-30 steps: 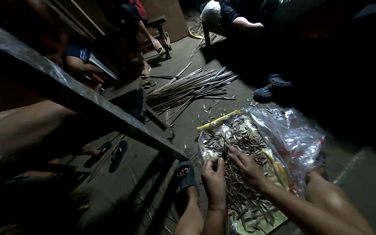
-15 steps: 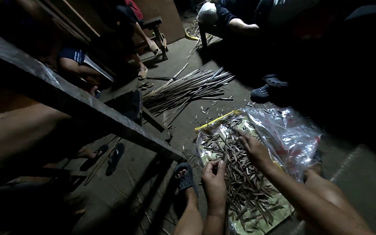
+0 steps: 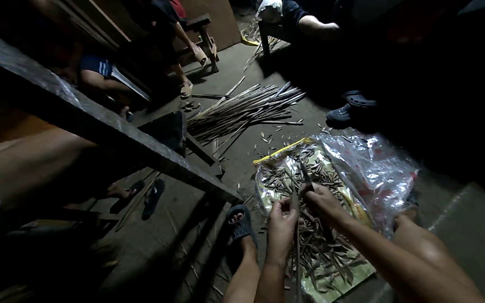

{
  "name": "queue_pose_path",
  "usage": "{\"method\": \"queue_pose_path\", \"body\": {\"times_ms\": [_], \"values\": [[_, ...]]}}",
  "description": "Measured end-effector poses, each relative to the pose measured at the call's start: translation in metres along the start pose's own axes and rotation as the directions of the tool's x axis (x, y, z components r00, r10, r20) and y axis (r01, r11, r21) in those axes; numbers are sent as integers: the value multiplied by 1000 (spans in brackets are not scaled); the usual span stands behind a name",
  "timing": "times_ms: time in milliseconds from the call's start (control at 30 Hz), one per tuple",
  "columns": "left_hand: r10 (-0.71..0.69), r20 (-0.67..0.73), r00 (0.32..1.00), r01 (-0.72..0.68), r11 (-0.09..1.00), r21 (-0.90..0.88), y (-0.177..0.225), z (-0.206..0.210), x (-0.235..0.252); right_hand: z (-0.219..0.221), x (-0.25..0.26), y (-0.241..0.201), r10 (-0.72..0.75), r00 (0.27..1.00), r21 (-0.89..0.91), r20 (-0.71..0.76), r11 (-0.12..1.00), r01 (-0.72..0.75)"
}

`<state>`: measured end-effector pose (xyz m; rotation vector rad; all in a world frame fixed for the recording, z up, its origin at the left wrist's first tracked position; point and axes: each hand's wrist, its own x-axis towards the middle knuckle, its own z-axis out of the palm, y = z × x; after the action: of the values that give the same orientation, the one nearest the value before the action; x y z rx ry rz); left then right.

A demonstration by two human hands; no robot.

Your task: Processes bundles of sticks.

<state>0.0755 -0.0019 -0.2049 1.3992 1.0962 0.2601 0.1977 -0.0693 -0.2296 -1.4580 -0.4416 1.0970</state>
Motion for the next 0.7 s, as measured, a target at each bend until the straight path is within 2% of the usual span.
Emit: {"method": "queue_pose_path", "body": {"times_ms": [67,133,233,333,467,600,700], "values": [[-60,68,996,61,998,-10,-3,2,-2,-9,8,-6,-23,997,18,-70,1000,25],[-19,45,999,21,999,-46,-7,5,-3,-12,11,-8,-36,996,-36,-80,999,34],[107,-57,993,-112,989,-98,-14,4,4,-6,4,-3,29,999,-229,45,973,-18],[138,-106,985,-147,986,-74,-13,3,6,3,0,5,97,986,-178,138,981,-72],[32,2,999,-32,995,-98,-5,0,1,-7,0,-9,116,985,-76,124,991,-107],[-117,179,977,161,952,-260,-3,1,-3,-21,7,-14,100,992,3,78,995,-101],[-119,112,987,146,951,-272,-3,4,-2,-15,10,-15,95,992,-3,78,995,-95]]}}
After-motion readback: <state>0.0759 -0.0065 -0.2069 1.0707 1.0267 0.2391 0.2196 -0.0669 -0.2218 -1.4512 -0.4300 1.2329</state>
